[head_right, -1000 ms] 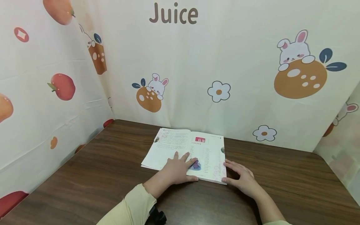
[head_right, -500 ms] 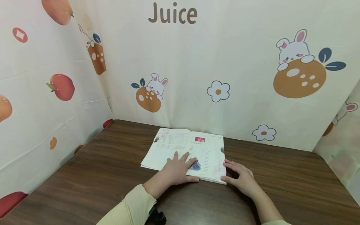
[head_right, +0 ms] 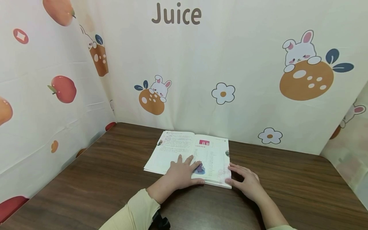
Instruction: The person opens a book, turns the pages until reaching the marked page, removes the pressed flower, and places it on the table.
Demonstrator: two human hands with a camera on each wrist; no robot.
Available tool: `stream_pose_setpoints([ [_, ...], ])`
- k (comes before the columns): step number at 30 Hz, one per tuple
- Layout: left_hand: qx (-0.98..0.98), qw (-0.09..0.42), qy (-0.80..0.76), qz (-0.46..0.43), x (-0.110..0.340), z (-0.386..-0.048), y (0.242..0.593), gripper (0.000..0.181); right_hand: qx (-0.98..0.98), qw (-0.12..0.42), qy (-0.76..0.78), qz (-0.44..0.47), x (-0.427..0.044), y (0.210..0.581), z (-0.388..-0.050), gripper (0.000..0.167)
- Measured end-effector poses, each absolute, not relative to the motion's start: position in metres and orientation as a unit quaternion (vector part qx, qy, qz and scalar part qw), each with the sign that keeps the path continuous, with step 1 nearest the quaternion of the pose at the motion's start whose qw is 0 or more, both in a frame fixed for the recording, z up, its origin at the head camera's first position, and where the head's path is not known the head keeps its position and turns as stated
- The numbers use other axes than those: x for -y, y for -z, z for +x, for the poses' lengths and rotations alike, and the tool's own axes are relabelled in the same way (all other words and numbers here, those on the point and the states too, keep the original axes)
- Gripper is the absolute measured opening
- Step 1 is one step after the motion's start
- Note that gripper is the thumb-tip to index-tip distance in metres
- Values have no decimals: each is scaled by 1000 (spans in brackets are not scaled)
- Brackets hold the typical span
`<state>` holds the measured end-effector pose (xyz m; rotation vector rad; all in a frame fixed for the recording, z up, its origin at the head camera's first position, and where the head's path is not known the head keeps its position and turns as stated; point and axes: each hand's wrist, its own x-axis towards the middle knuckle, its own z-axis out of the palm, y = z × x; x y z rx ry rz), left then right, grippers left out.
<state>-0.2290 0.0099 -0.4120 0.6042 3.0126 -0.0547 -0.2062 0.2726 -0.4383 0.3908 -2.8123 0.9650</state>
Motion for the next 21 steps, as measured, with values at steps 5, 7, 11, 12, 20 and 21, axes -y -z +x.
stream_pose_setpoints([
  [5,-981,30,19,193,-11,-230,413,80,935,45,-336,105,-273,437,-205,56],
  [7,-981,28,17,191,-11,-230,413,78,933,27,-348,89,-273,435,-205,55],
  [11,-982,21,20,189,-12,-230,412,75,924,18,-374,81,-272,434,-205,51],
  [12,-982,17,20,189,-12,-229,412,74,921,19,-381,82,-272,434,-205,50],
  [20,-978,-25,32,202,-13,-230,407,70,917,34,-385,97,-273,434,-206,48],
  [21,-977,-34,32,208,-13,-230,407,71,917,34,-384,98,-273,434,-206,48],
])
